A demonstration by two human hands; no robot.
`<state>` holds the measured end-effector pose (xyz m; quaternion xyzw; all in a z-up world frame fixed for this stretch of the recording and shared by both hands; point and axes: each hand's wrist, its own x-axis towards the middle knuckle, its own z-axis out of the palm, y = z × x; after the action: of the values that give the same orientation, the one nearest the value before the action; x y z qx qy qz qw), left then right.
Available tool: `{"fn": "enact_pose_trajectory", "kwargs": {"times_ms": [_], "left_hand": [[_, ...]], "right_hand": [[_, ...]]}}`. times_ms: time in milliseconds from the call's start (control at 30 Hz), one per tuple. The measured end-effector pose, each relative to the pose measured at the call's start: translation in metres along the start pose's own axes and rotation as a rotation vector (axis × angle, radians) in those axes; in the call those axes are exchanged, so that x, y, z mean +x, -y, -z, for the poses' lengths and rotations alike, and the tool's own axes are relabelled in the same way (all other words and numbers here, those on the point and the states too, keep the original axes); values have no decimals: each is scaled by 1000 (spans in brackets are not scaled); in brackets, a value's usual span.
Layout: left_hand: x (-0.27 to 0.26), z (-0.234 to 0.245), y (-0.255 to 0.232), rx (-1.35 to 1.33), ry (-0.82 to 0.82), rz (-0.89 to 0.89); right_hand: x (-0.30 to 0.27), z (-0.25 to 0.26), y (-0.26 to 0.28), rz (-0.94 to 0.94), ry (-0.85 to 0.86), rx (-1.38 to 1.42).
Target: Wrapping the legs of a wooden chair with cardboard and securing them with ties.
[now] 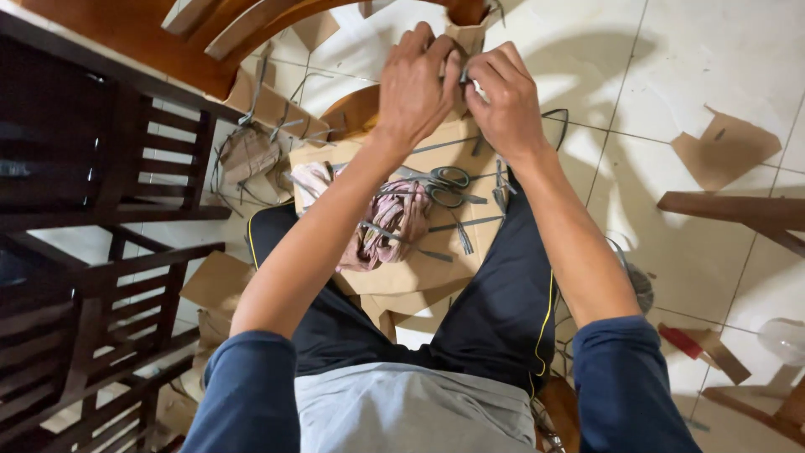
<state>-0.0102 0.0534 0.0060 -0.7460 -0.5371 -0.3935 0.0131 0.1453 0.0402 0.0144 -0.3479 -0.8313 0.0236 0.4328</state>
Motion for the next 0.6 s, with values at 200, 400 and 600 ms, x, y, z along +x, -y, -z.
{"fn": "enact_pose_trajectory", "kwargs": {"times_ms": [200, 400, 600], "left_hand": [[3, -8, -8, -45, -46, 158], [8, -3, -3, -195, 340, 564], [-11, 1, -16, -1021, 139, 1107]], "right_hand": [[-2, -9, 4, 51, -145, -146], [-24, -46, -31, 0, -253, -172], [-23, -44, -4, -235, -318, 214]]}}
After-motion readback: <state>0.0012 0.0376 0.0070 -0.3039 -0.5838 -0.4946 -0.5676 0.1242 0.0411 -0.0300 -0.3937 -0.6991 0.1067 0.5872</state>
